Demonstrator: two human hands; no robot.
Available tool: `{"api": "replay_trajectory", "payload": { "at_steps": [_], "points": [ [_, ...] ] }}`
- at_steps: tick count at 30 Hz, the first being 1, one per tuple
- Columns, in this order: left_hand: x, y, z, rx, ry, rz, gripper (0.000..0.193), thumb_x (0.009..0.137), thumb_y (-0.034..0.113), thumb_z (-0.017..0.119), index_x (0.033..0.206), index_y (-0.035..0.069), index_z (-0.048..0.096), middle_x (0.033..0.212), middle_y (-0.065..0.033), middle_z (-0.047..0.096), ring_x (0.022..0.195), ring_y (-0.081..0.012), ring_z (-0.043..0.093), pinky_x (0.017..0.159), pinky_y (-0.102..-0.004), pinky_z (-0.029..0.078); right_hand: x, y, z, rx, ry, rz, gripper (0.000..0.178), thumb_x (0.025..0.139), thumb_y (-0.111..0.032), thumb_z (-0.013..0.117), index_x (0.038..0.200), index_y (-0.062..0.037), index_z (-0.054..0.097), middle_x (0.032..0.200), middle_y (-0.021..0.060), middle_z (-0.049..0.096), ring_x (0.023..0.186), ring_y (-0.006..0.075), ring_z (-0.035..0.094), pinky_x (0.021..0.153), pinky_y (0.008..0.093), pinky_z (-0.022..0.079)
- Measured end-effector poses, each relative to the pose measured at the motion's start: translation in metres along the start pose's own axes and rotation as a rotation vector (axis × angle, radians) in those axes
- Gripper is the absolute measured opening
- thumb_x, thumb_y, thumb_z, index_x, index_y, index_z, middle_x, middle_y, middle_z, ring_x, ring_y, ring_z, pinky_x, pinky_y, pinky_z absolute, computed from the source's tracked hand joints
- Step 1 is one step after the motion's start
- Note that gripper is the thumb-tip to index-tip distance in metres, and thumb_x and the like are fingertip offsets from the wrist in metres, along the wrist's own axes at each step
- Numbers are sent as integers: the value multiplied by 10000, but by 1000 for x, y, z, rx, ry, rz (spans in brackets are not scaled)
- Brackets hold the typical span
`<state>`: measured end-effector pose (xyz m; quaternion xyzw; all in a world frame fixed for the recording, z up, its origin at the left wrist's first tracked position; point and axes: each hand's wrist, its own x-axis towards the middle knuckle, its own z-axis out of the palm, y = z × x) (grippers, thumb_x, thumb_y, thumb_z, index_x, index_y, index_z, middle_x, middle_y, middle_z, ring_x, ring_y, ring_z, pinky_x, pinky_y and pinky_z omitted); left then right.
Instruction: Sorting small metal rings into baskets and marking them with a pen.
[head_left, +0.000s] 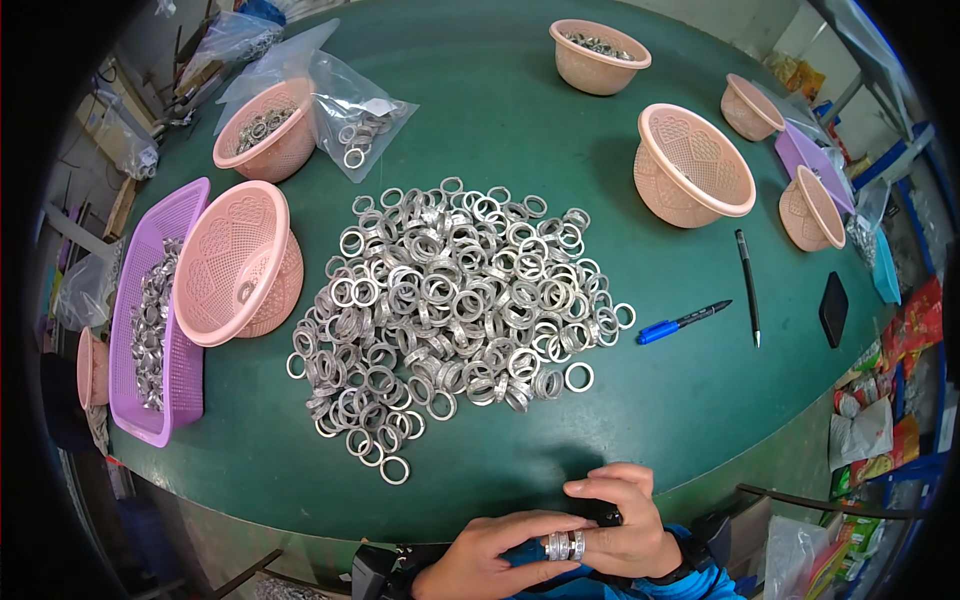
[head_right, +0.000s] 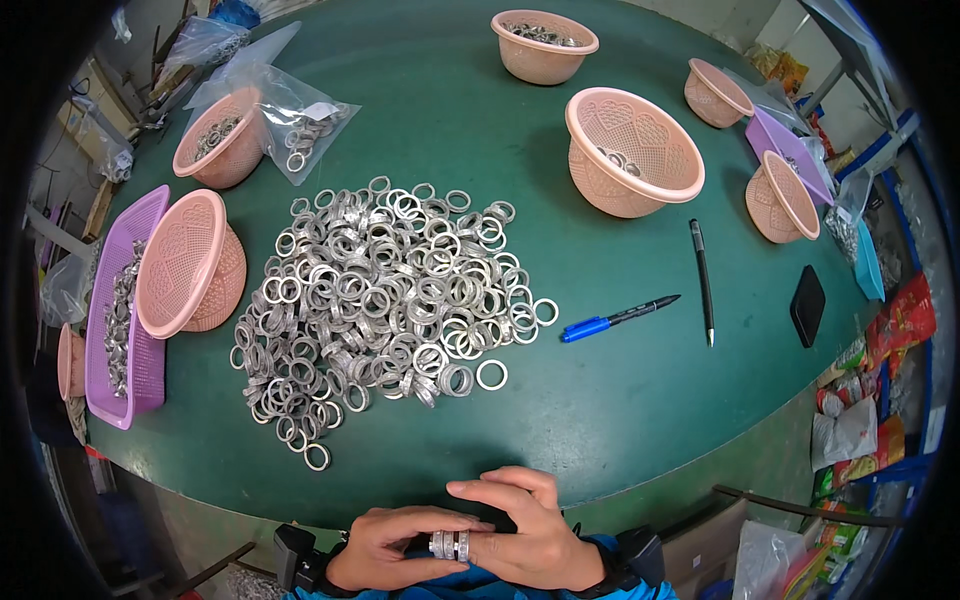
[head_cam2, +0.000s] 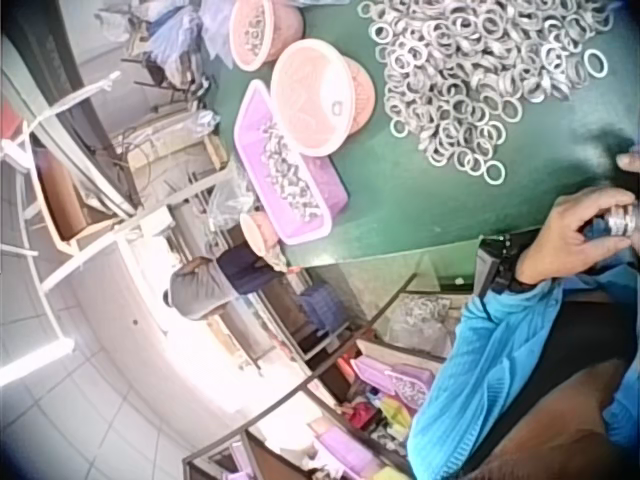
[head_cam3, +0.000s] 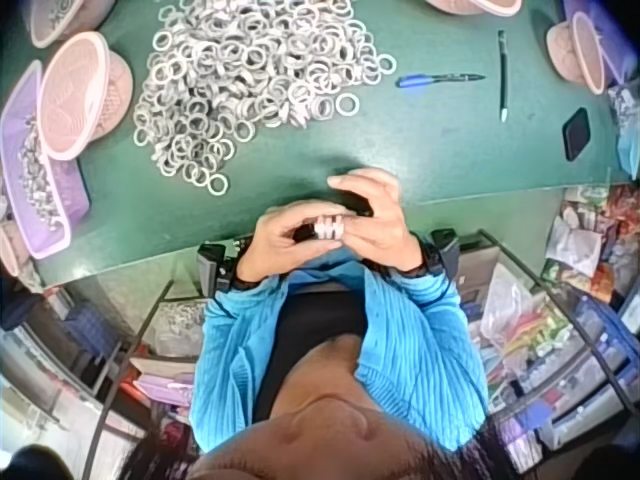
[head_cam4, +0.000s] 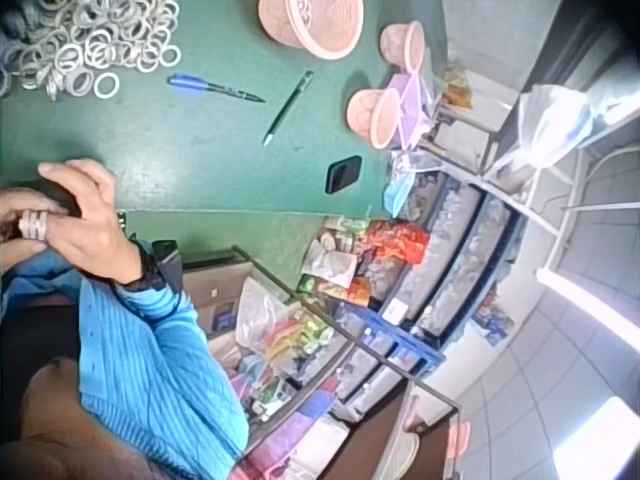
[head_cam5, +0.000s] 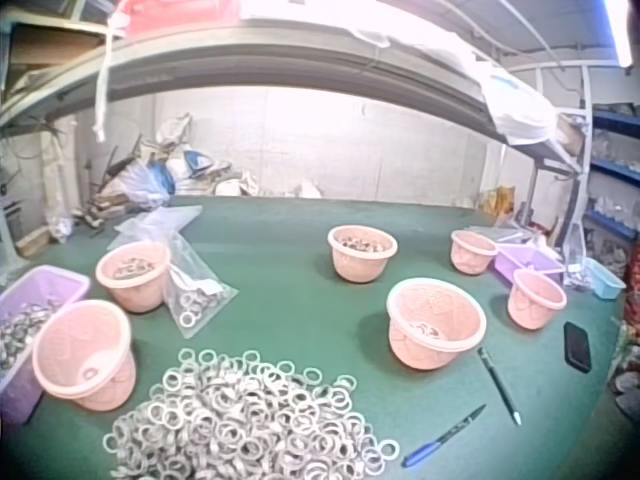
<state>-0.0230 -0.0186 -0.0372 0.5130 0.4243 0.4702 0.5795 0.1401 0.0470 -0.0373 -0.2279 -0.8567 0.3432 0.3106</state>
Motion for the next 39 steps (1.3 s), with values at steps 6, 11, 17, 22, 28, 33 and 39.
{"api": "replay_trajectory", "payload": {
  "at_steps": [6,11,17,22,28,33,39],
  "points": [
    [2,2,1,90,66,27,355,669,3,645,1004,-21,534,952,-143,587,856,-223,588,743,-288,469,10,-1,-10,264,-180,109,250,582,-124,710,810,-62,630,1121,149,457,997,285,407,837,363,309],
    [0,-3,0,183,106,105,442,662,-4,645,1072,-13,480,953,-148,586,874,-238,583,736,-295,471,14,-10,-12,324,-227,198,321,581,-143,725,872,-60,619,1148,147,436,1014,283,399,856,366,295],
    [2,-9,2,203,97,220,561,653,-41,633,1158,6,392,971,-171,571,904,-261,569,742,-311,471,12,-8,-12,364,-215,244,341,585,-156,727,891,-57,616,1147,135,444,1014,281,394,864,372,292],
    [1,-15,3,208,100,296,585,654,-71,612,1178,16,368,995,-187,555,912,-278,562,748,-323,471,11,-9,-9,401,-177,270,323,594,-158,720,884,-56,622,1123,133,467,1006,280,398,864,375,290],
    [5,-4,0,364,-6,60,453,632,-62,598,1066,13,490,950,-138,576,877,-251,571,777,-307,457,10,-10,-8,429,-151,303,281,604,-146,714,852,-46,629,1089,133,491,991,272,408,858,373,292],
    [6,-15,-2,500,33,363,433,627,-38,606,1043,7,496,943,-117,580,891,-269,558,783,-331,453,7,-11,-4,461,-103,332,210,626,-124,700,808,-38,637,1056,129,511,972,264,417,840,361,306],
    [7,-7,1,303,38,286,524,680,-13,600,1156,-9,382,1018,-162,549,948,-286,539,809,-333,434,7,-10,-4,300,-70,261,198,602,-113,708,785,-67,649,1043,117,512,939,249,426,809,335,322]
  ]
}}
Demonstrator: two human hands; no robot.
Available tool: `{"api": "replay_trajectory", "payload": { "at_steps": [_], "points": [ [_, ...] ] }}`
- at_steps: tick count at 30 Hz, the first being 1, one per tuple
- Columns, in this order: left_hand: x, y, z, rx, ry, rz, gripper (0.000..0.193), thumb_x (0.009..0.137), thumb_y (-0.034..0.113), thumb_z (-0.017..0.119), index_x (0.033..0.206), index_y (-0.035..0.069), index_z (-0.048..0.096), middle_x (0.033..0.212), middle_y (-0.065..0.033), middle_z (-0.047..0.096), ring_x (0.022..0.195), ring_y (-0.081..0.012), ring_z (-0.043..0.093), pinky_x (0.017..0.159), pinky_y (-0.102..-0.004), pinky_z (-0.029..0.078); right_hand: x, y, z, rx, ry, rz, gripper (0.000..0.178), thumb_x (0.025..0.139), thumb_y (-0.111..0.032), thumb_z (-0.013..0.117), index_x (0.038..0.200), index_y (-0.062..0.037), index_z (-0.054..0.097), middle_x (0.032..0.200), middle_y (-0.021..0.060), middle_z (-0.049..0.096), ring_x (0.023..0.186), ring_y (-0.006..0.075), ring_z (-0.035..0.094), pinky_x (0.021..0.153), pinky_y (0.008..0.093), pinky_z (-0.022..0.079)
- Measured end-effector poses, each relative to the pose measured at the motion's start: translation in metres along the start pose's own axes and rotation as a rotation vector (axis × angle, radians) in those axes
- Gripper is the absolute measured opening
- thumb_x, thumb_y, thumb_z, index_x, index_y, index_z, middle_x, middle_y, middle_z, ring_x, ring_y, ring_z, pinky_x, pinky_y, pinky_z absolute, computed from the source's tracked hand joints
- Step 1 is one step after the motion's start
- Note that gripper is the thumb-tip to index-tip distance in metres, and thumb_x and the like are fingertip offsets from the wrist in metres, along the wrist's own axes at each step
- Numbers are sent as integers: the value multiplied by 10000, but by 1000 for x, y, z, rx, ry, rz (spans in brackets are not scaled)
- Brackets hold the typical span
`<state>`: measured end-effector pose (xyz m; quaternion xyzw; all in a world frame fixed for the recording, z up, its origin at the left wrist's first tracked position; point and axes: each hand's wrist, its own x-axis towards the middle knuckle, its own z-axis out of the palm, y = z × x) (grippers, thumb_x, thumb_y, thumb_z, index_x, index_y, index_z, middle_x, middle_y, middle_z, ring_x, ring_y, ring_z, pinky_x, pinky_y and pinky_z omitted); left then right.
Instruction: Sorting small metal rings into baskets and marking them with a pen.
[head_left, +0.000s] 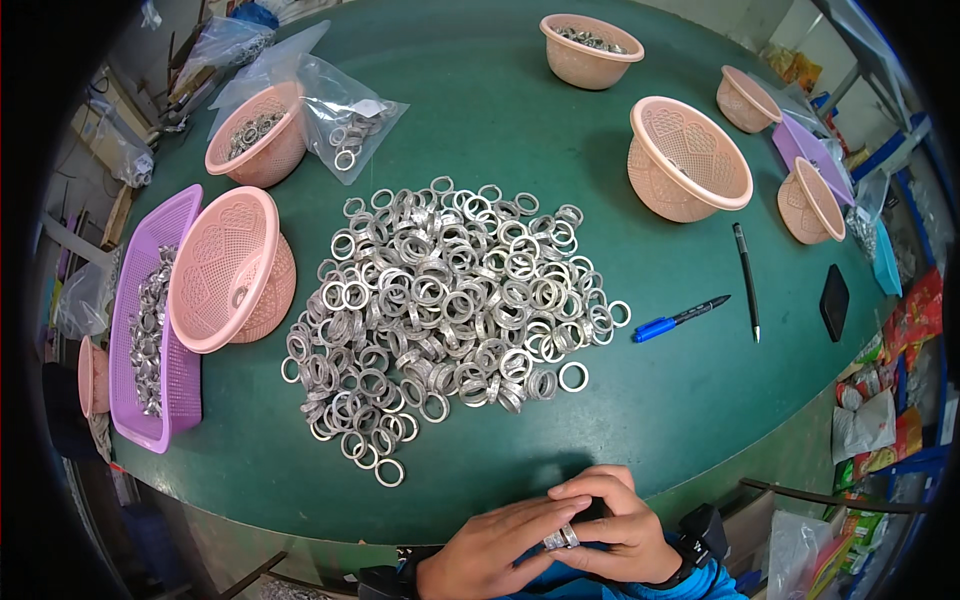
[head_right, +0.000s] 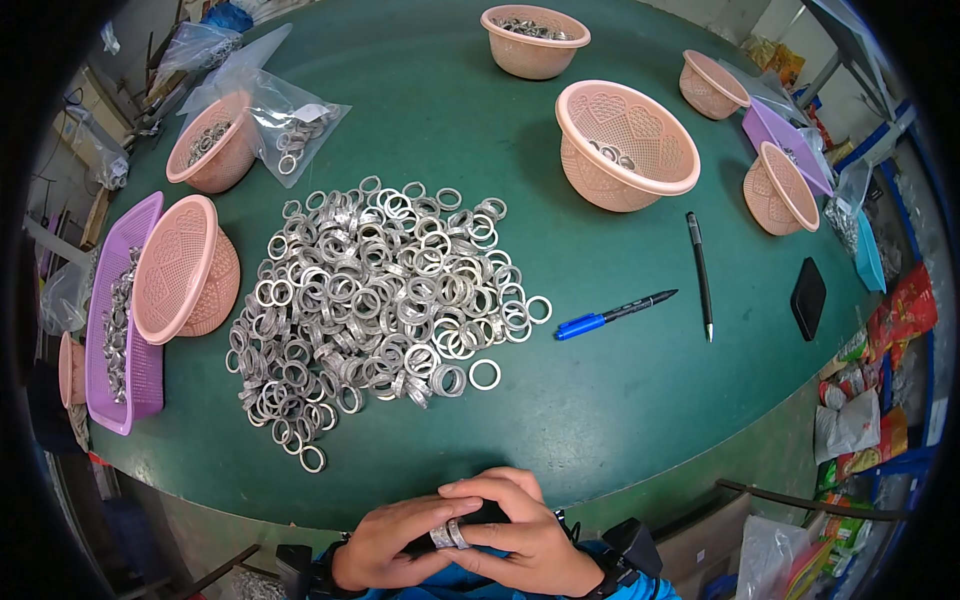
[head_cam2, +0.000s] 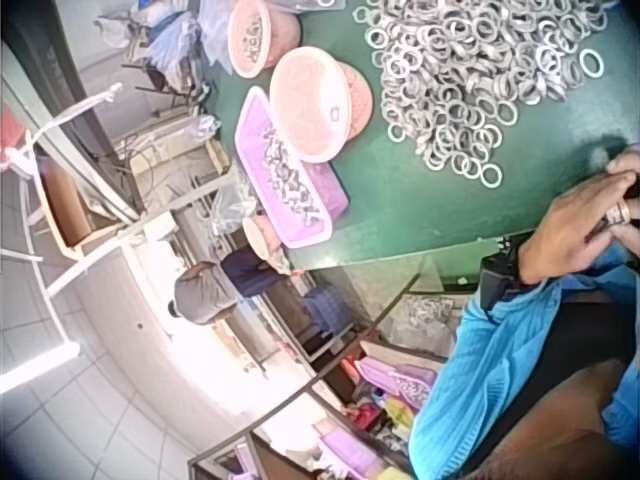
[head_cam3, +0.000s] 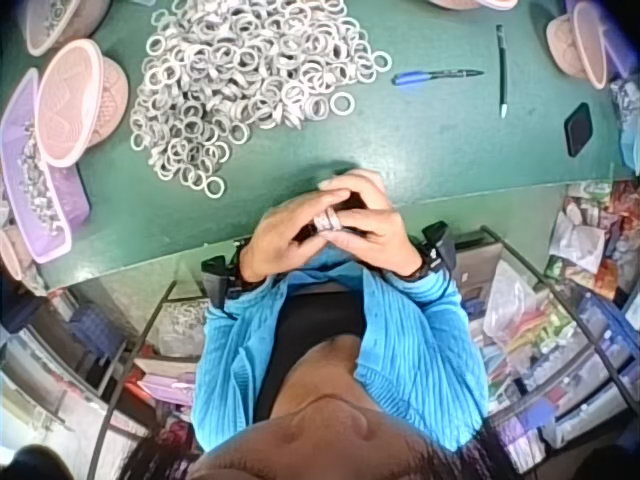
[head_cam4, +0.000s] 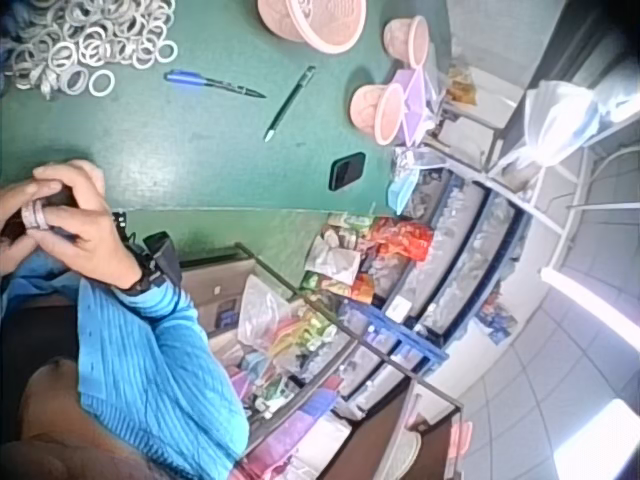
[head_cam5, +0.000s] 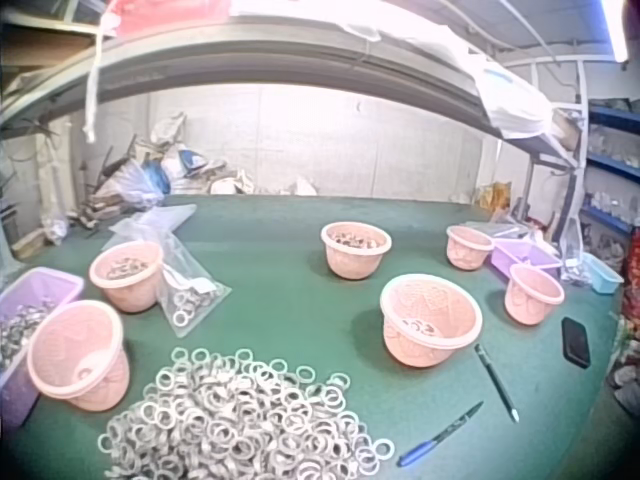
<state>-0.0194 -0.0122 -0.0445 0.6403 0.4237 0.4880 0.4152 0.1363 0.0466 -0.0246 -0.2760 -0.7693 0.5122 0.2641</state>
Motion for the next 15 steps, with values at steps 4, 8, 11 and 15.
{"api": "replay_trajectory", "payload": {
  "at_steps": [4,8,11,15],
  "points": [
    [-7,6,-3,-142,30,-115,604,655,-2,636,1192,-17,358,1079,-142,520,989,-198,502,814,-278,398,-2,4,3,-48,48,-72,202,585,-127,718,772,-84,655,1030,107,514,915,246,426,781,330,332],
    [-6,11,-3,-477,36,-276,490,692,16,614,1138,-16,415,1044,-161,537,953,-233,536,787,-291,428,-7,10,3,-126,104,-174,181,575,-140,719,743,-111,657,1031,104,513,896,250,420,751,337,340],
    [-12,4,-1,-566,-33,-382,484,732,17,577,1170,-26,375,1056,-184,527,984,-236,520,819,-306,419,-10,10,4,-171,97,-210,150,579,-127,701,720,-132,653,1029,104,515,893,256,418,742,341,343],
    [-13,5,3,-482,-44,-428,452,717,13,600,1130,-33,424,992,-171,565,925,-216,555,789,-290,439,-12,14,5,-245,122,-241,139,564,-114,676,694,-145,639,1015,104,523,891,265,420,738,345,347]
  ]
}}
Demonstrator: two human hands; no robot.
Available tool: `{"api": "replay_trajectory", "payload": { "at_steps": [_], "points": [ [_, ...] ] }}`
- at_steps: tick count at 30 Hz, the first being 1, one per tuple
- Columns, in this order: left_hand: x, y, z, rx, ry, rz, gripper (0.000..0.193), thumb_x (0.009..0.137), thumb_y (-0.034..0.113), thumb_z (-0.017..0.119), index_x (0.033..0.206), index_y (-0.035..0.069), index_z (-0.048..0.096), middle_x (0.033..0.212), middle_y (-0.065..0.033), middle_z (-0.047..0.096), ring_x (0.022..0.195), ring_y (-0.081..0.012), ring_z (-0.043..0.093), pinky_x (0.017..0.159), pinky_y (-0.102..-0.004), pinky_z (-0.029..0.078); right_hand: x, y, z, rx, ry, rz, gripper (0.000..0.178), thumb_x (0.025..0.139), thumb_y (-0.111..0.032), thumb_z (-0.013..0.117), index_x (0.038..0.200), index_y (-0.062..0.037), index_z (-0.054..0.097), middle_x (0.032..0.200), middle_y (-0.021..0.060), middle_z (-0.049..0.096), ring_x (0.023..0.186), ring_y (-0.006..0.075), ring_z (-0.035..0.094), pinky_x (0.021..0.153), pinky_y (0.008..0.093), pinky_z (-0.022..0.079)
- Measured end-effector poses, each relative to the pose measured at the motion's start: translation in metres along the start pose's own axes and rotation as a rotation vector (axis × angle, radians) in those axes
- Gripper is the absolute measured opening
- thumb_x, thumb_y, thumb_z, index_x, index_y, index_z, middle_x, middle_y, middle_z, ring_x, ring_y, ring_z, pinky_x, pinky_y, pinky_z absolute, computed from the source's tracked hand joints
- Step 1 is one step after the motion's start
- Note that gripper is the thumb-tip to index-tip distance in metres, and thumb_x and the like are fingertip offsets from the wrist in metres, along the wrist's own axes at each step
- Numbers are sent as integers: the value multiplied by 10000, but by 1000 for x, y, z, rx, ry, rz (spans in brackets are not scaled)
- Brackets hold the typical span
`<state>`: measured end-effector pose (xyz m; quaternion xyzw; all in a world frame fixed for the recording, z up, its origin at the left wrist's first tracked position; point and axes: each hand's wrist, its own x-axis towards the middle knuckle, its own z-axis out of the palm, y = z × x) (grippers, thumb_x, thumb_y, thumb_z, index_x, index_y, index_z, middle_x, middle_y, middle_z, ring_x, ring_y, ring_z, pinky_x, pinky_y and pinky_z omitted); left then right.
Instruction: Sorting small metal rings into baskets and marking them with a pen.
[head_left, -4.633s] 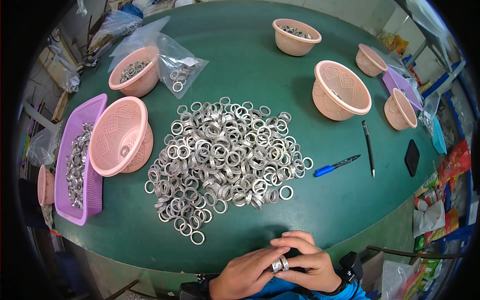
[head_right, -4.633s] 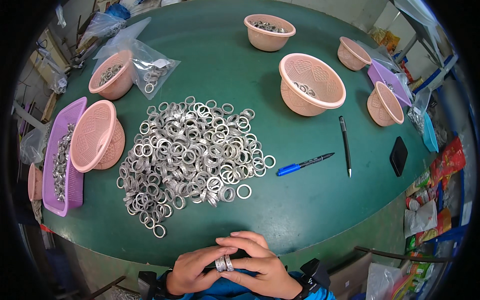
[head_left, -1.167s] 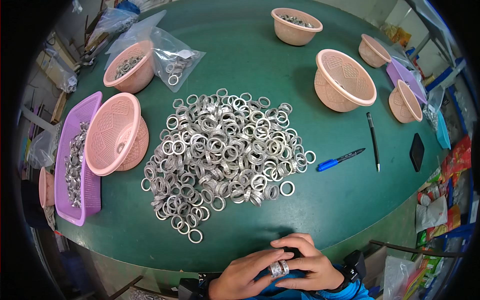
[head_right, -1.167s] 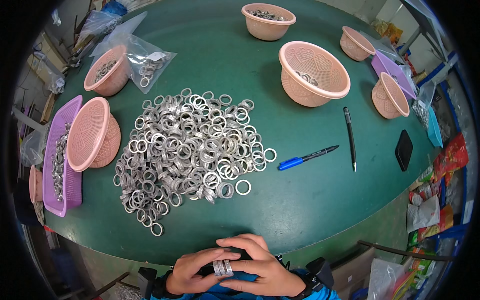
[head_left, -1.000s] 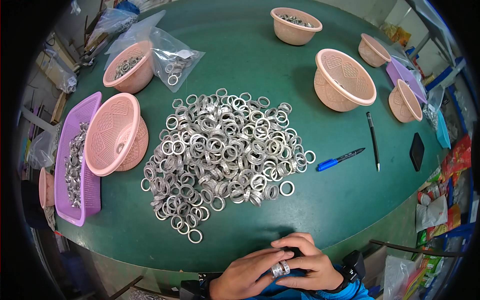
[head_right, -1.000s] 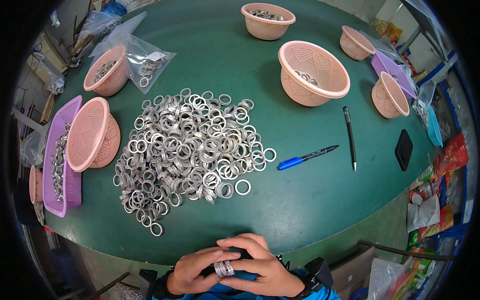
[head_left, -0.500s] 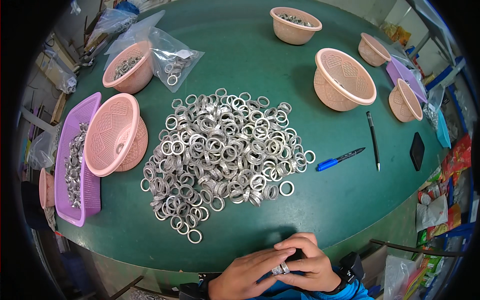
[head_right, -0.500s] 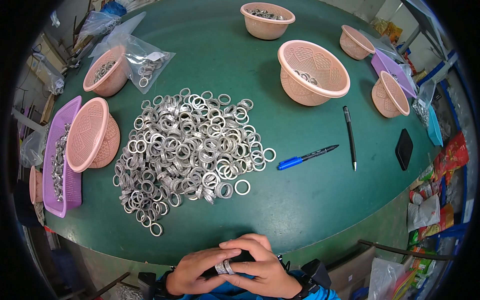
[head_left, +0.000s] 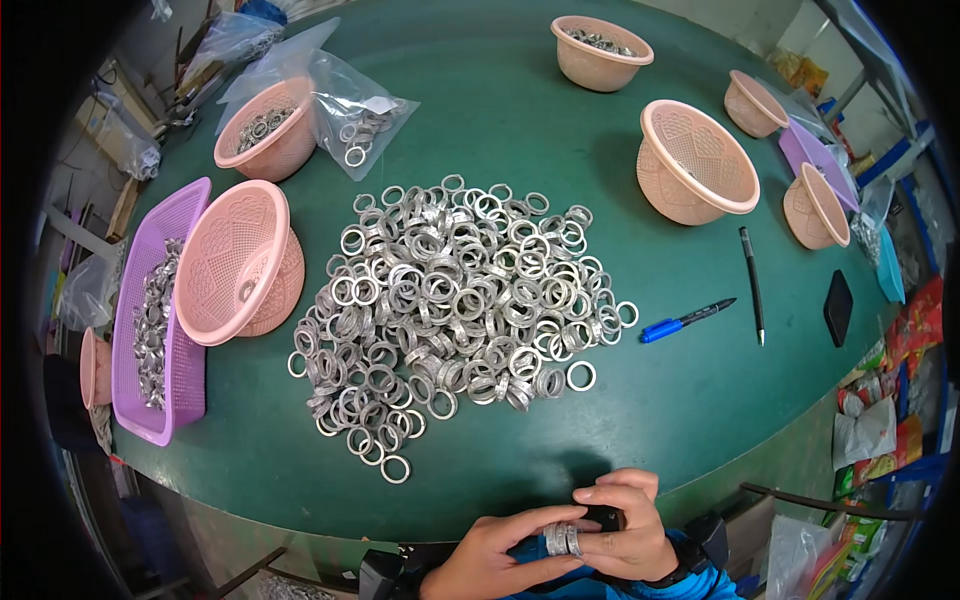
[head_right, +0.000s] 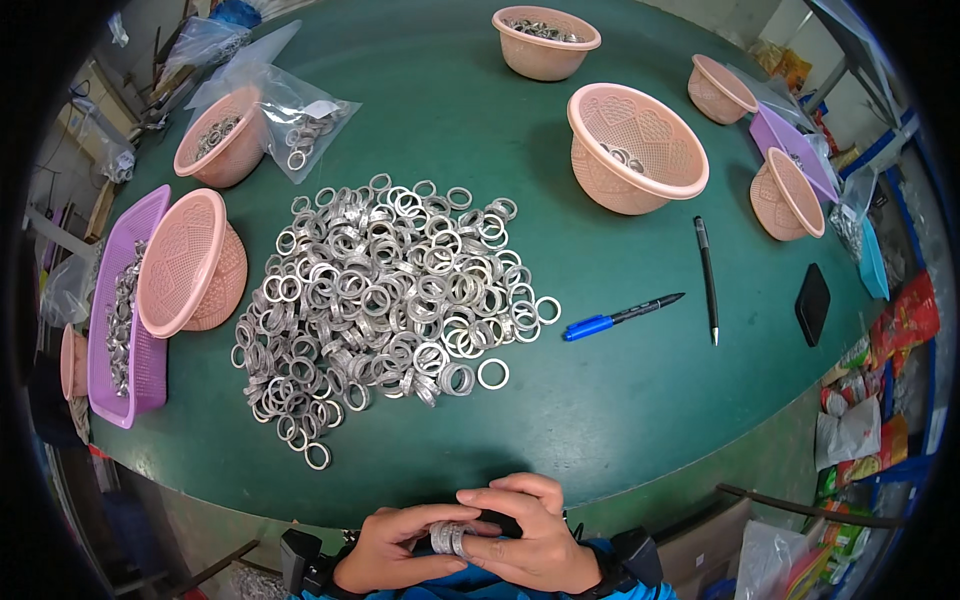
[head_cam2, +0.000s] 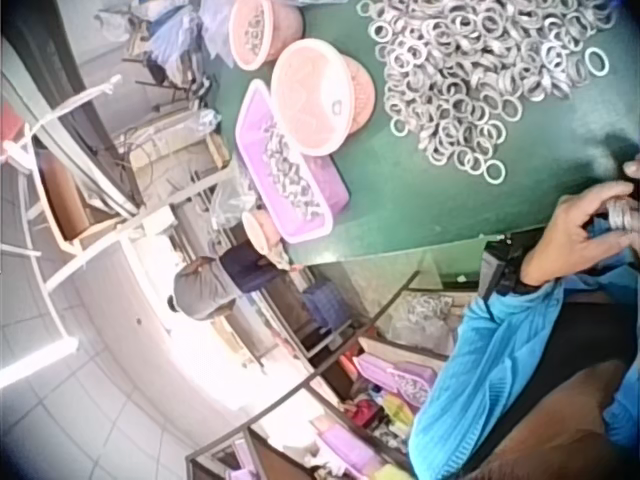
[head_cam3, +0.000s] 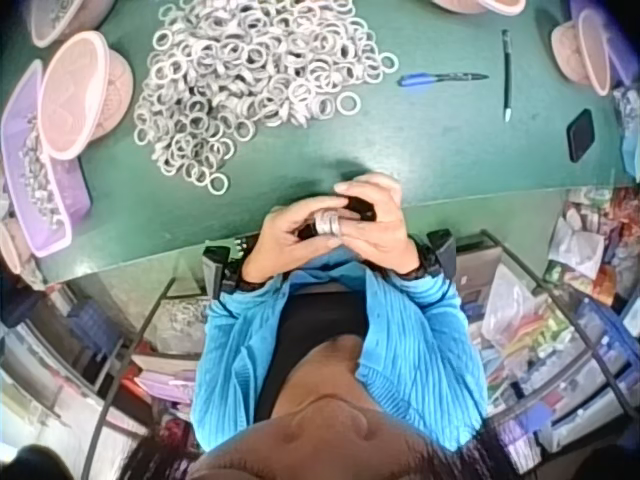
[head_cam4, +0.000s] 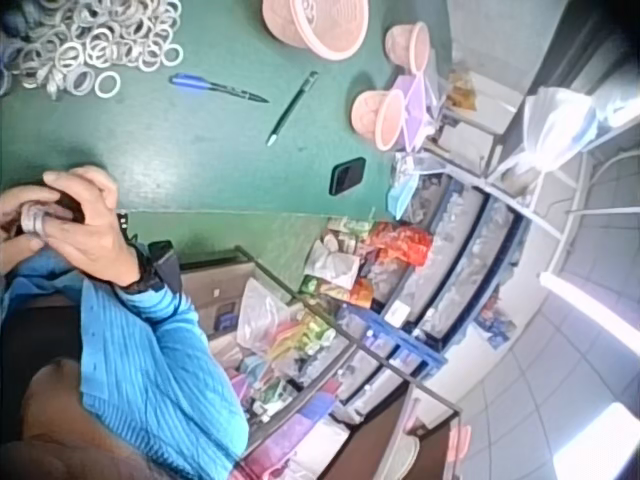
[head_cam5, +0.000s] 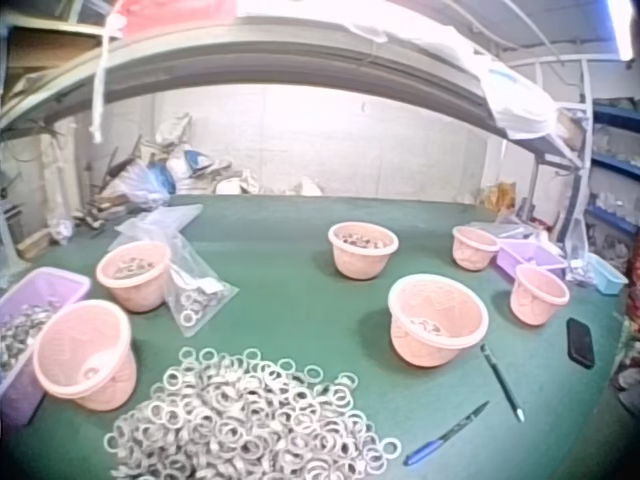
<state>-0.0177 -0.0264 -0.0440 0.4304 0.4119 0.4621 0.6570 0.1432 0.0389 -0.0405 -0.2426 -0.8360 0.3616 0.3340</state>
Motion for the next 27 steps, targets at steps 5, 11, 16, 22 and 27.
{"api": "replay_trajectory", "payload": {
  "at_steps": [5,11,16,22,27],
  "points": [
    [2,4,0,180,32,77,442,693,7,629,1097,-34,457,936,-163,589,862,-209,582,747,-282,464,2,3,0,-47,-8,-4,146,548,-112,674,683,-144,630,1008,110,526,868,268,442,735,347,352],
    [11,22,1,432,128,174,373,664,25,642,1017,-3,523,1005,-131,561,873,-237,573,713,-278,455,2,11,-2,97,-13,99,147,599,-85,657,741,-100,623,1055,110,507,904,242,464,766,317,365],
    [10,33,11,734,236,374,310,673,33,623,973,3,554,976,-127,569,852,-247,576,715,-282,461,14,-28,4,1282,315,905,248,829,-154,456,1010,16,464,999,138,503,819,208,501,751,298,416],
    [25,35,21,750,184,627,433,624,93,679,1008,-17,512,1030,-147,536,931,-285,531,786,-340,430,-5,17,-7,2179,28,947,279,871,-230,383,1042,-22,456,935,77,539,892,182,500,784,332,419],
    [6,28,7,758,334,587,393,603,77,687,958,-9,541,966,-145,561,870,-291,542,741,-338,431,94,17,-86,1431,251,975,161,811,-145,462,867,5,468,835,98,521,712,200,522,562,247,472]
  ]
}}
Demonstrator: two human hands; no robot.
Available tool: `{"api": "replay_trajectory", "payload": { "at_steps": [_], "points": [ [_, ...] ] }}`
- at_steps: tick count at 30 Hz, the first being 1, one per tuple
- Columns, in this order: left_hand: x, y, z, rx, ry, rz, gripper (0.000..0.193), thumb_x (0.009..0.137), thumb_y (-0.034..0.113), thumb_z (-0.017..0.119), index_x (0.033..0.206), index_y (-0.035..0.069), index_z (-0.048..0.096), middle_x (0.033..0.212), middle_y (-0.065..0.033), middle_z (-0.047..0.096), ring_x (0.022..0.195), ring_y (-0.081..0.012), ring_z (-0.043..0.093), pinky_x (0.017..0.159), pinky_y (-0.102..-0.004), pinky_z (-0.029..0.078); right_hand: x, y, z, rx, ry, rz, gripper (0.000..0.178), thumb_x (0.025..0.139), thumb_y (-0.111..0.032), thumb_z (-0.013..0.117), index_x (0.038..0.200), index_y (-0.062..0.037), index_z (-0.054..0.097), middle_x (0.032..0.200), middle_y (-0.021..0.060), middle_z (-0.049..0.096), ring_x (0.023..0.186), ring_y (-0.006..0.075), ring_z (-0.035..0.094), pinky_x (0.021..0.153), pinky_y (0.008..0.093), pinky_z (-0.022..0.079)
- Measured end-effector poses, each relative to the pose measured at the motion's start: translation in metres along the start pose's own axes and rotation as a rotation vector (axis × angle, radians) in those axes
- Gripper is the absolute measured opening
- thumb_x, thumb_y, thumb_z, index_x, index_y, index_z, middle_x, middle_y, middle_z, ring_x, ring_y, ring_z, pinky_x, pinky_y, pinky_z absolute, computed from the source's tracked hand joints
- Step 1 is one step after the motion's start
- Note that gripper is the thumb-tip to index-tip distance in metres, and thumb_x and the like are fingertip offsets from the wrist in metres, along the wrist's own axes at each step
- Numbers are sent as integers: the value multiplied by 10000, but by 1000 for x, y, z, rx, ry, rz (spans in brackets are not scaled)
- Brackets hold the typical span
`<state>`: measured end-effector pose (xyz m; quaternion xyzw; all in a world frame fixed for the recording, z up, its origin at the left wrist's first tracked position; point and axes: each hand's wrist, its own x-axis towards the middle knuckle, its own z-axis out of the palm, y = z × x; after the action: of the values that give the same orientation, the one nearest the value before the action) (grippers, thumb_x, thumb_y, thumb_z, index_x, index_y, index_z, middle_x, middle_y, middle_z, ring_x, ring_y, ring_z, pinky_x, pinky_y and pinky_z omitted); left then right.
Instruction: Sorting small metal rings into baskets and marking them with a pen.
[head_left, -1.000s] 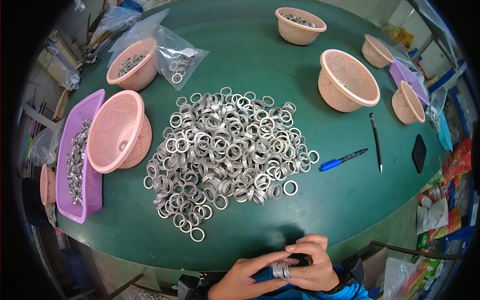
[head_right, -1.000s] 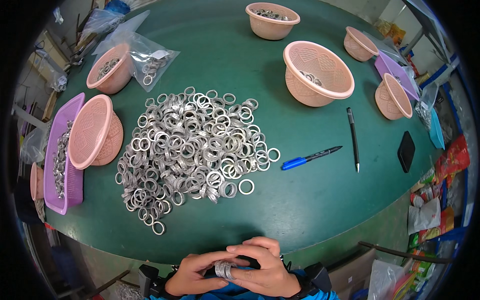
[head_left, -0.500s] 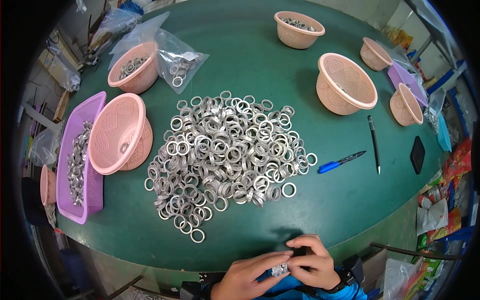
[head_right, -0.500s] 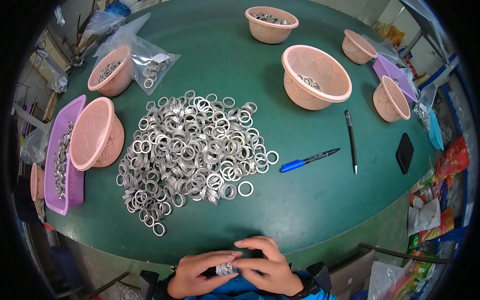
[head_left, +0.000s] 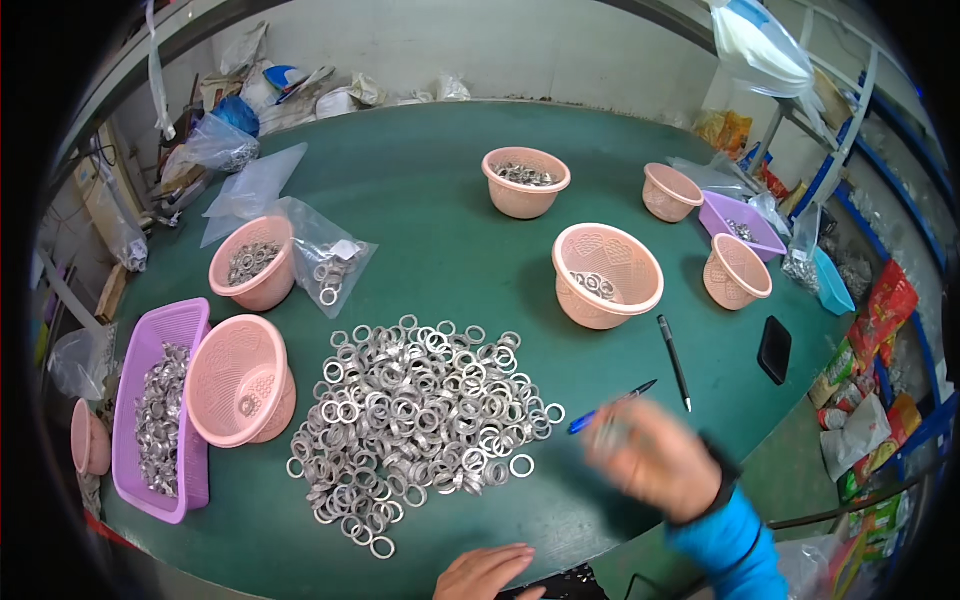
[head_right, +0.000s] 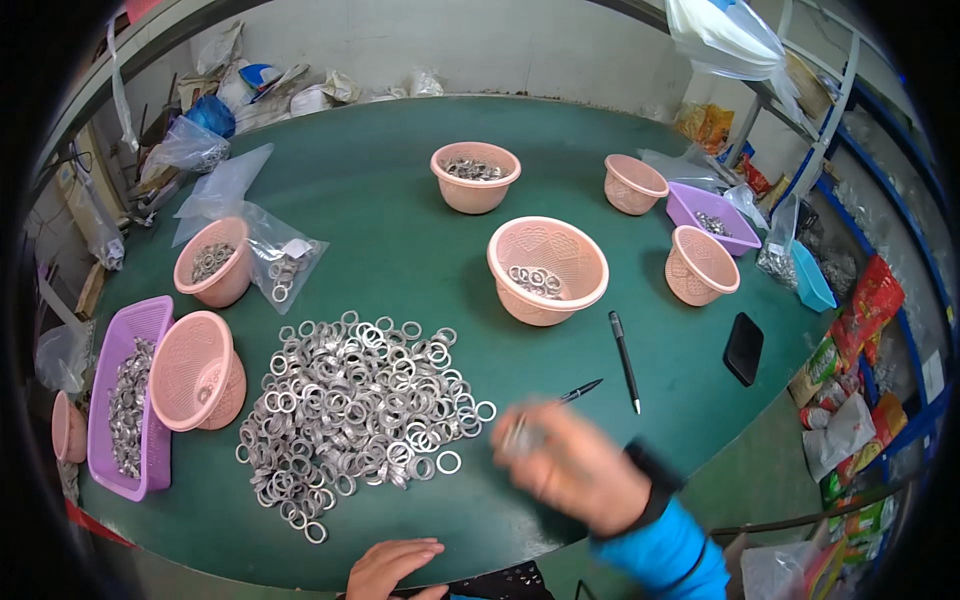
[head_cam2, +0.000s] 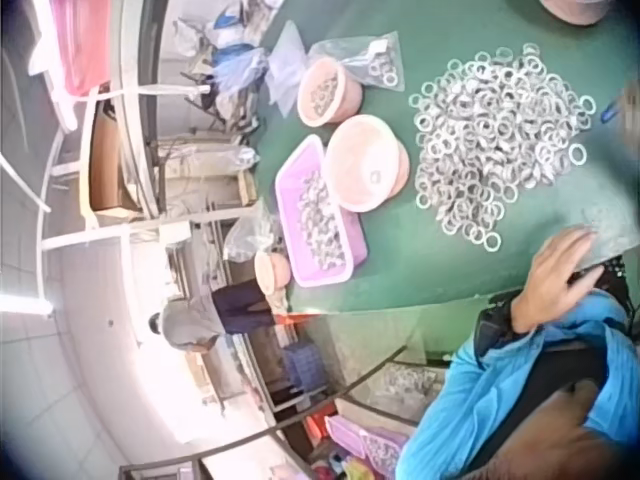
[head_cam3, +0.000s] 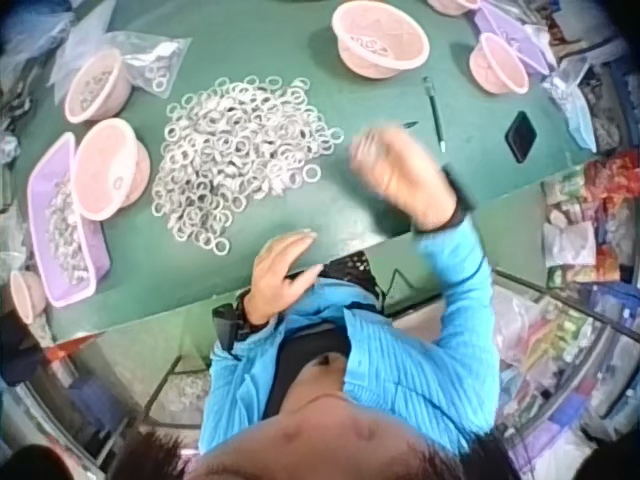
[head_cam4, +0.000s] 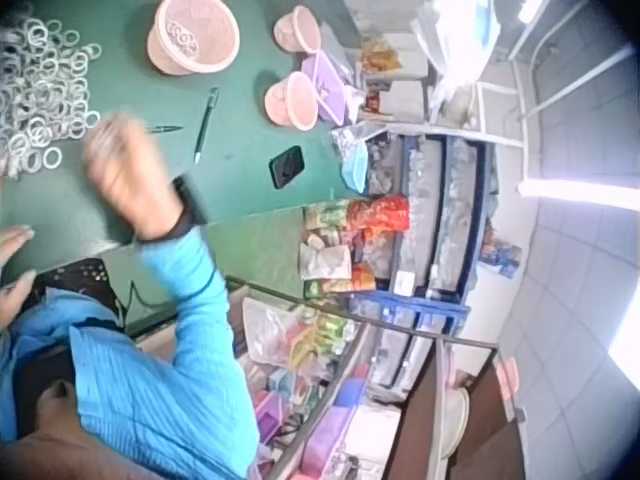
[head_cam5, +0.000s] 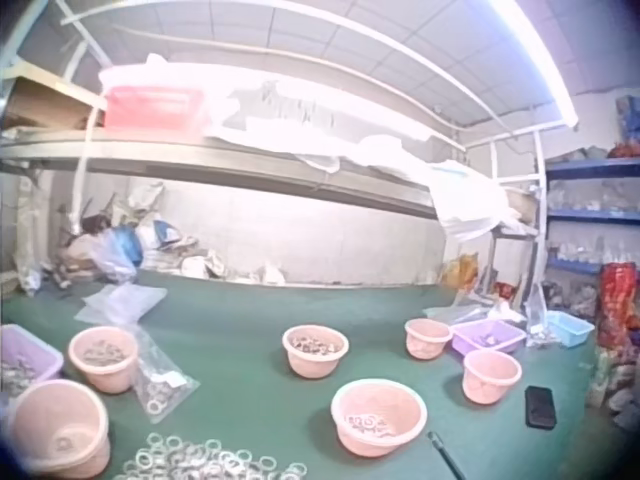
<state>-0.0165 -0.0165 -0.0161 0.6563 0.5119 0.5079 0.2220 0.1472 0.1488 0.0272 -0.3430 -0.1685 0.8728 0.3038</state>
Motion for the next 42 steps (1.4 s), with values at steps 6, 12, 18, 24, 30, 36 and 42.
{"api": "replay_trajectory", "payload": {
  "at_steps": [6,12,18,24,30,36,42],
  "points": [
    [-3,0,10,-45,53,-36,234,646,28,626,875,7,578,864,-142,570,786,-285,550,688,-333,440,88,-132,-13,-679,153,-827,180,807,-123,473,925,10,496,909,105,517,783,197,528,660,302,439],
    [-19,-19,1,75,93,-158,184,662,19,606,844,7,577,818,-136,570,735,-293,548,652,-329,439,53,-26,5,-1748,-170,-971,50,659,-52,597,706,-54,579,721,63,545,706,218,481,659,295,387],
    [-14,-24,1,-21,52,-131,145,675,24,597,818,7,574,797,-137,566,709,-290,545,637,-333,432,39,42,-15,-1913,-272,-893,156,629,-122,679,742,-66,586,700,47,466,664,205,421,615,283,336],
    [-16,-26,0,-42,75,-168,138,677,19,598,811,3,573,790,-136,567,707,-288,547,629,-328,439,27,50,-1,-1701,-69,-825,145,643,-102,665,746,-51,576,710,54,472,679,217,423,617,297,328],
    [-16,-28,-4,-91,84,-182,128,678,19,599,801,-1,570,776,-135,568,697,-288,548,627,-321,444,40,65,1,-1727,-93,-910,162,632,-88,668,754,-32,578,696,62,475,663,221,423,600,297,330],
    [-14,-27,-4,-98,98,-162,117,680,22,598,790,-3,570,765,-137,567,684,-287,549,629,-325,445,45,71,8,-1761,-104,-918,164,633,-82,663,768,-30,584,703,67,479,686,223,422,601,300,335],
    [-20,-30,-3,-100,108,-171,114,682,26,597,788,-3,568,762,-140,564,685,-289,548,624,-328,444,34,57,7,-1863,-65,-881,157,629,-71,655,750,-28,565,738,66,455,696,230,405,616,306,329]
  ]
}}
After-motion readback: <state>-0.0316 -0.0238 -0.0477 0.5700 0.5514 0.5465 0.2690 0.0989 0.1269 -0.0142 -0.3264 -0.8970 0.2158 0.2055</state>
